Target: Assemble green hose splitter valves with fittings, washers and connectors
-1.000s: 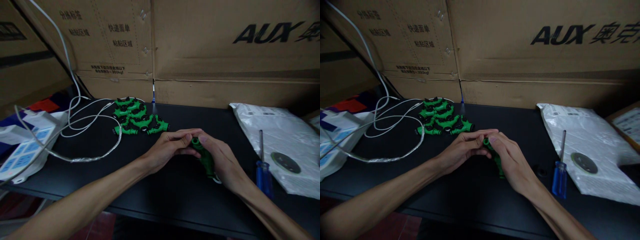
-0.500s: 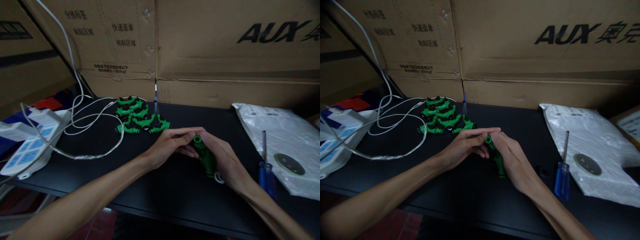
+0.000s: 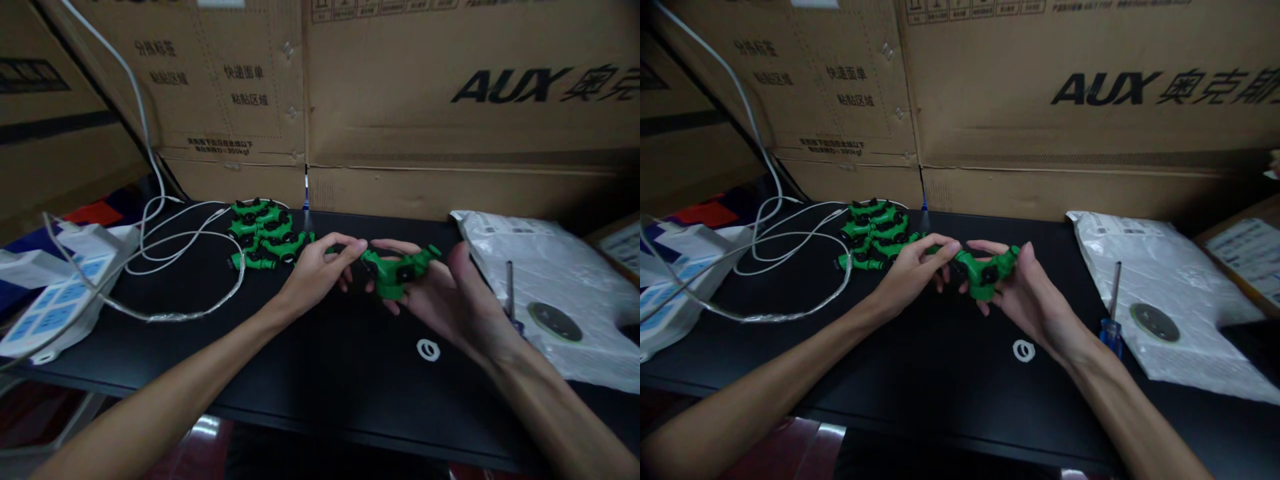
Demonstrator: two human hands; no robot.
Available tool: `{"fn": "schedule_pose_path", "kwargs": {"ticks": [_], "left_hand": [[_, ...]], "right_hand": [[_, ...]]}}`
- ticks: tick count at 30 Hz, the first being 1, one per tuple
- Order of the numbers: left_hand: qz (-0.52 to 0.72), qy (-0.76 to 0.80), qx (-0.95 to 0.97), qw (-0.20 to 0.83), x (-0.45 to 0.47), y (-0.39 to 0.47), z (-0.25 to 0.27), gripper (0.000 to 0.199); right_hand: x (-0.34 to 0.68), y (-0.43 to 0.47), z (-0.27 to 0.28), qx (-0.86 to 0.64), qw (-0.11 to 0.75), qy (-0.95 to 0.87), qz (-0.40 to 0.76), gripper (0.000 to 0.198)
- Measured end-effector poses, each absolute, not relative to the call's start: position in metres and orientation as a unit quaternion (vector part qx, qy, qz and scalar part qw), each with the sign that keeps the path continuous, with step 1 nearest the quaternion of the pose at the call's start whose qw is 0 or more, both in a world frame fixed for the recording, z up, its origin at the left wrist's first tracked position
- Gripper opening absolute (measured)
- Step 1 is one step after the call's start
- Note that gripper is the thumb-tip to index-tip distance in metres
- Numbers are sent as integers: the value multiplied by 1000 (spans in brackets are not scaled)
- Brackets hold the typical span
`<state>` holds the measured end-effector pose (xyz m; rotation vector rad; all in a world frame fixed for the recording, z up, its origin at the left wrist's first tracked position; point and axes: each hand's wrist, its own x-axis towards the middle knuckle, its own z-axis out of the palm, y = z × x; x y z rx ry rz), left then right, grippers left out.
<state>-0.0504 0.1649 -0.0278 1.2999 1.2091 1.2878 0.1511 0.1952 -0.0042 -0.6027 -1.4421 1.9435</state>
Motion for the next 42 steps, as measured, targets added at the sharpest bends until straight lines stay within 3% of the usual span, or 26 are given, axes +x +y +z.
{"fn": "schedule_pose_path", "kwargs": {"ticks": [3, 6, 8, 11, 20, 26, 31, 38, 42], "left_hand": [[517, 520, 547, 405, -50, 164, -26, 38], [507, 505, 642, 277, -52, 160, -22, 36], [471, 449, 730, 207, -53, 158, -20, 50], [396, 382, 816, 178, -55, 157, -23, 64], [402, 378, 803, 225, -54, 155, -25, 58], [518, 407, 653, 373, -48, 158, -27, 49], [571, 399, 535, 478, -44, 168, -34, 48], [563, 387, 439, 584, -42, 165, -33, 40], [541, 406, 524, 517, -48, 166, -31, 34]], "right_hand": [[152, 200, -7, -260, 321, -542, 732, 46], [152, 205, -11, -310, 316, -512, 736, 38], [152, 208, -13, -339, 321, -488, 737, 40], [153, 208, -15, -358, 306, -493, 732, 47], [152, 210, -2, -357, 228, -679, 599, 73], [207, 203, 13, -418, 213, -763, 445, 43], [242, 178, -10, -353, 132, -891, 254, 39], [230, 165, -34, -321, 157, -909, 214, 26], [215, 172, -12, -296, 212, -903, 227, 20]]}}
